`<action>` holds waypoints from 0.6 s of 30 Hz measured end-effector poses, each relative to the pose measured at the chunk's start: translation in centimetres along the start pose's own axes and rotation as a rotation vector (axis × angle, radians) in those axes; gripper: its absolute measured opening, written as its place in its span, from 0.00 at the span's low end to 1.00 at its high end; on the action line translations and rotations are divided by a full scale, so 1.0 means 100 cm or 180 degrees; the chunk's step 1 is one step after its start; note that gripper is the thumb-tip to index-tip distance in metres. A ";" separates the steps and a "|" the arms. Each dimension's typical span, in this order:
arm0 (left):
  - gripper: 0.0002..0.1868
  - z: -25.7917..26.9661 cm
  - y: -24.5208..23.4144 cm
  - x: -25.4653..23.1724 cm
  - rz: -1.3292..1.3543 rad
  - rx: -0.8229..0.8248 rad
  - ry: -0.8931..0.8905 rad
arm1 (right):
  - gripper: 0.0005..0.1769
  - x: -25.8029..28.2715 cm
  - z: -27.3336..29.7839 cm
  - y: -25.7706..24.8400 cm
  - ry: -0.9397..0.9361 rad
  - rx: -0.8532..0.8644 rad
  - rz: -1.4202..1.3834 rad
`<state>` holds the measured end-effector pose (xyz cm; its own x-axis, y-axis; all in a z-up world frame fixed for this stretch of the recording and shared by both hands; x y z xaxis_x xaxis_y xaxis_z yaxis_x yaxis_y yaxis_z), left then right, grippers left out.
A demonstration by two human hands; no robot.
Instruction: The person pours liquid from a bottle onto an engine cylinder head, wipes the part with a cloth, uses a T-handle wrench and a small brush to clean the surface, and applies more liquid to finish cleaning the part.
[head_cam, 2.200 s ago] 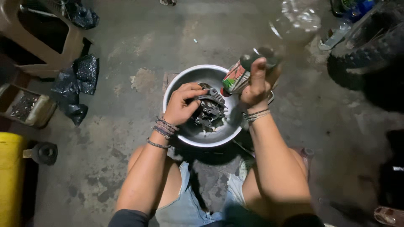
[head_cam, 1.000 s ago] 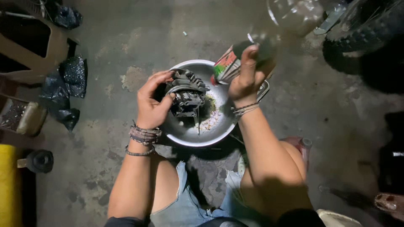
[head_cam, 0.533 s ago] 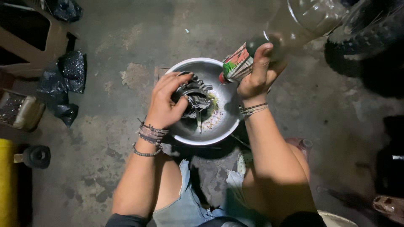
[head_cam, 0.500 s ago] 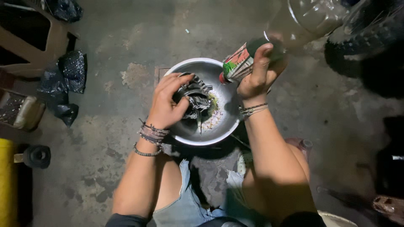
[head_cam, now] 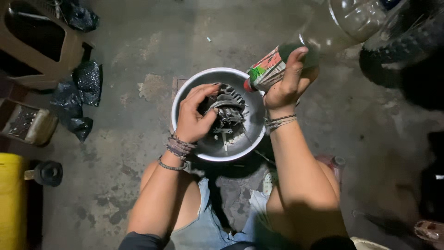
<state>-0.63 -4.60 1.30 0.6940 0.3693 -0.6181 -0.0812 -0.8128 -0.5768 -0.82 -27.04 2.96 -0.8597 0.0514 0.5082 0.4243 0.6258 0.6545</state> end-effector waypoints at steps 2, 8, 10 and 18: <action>0.23 -0.001 -0.006 0.002 -0.0140 -0.0104 0.0240 | 0.18 0.007 0.001 0.000 -0.0147 0.0053 0.0695; 0.29 -0.002 -0.019 0.014 -0.0190 -0.0129 0.0348 | 0.18 -0.019 0.015 -0.023 -0.1433 0.0715 0.1925; 0.29 0.000 -0.019 0.015 -0.0170 -0.0093 0.0350 | 0.20 -0.027 0.022 -0.025 -0.0719 0.0414 0.0904; 0.31 0.004 -0.029 0.018 -0.0038 0.0123 0.0343 | 0.24 -0.013 0.020 0.023 0.0370 -0.0466 -0.0494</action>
<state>0.57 -1.40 1.63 0.7678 0.3265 -0.5513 -0.0986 -0.7900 -0.6051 0.67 -24.09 2.66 -0.8829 -0.1318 0.4508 0.3337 0.4992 0.7996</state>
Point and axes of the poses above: each hand's wrist, its own z-axis away from the middle knuckle, its own y-axis out of the palm, x = y × z, the point moved 1 cm from there along -z, towards the middle knuckle, and after that the axes turned 13 degrees about -z, right-handed, at the moved point
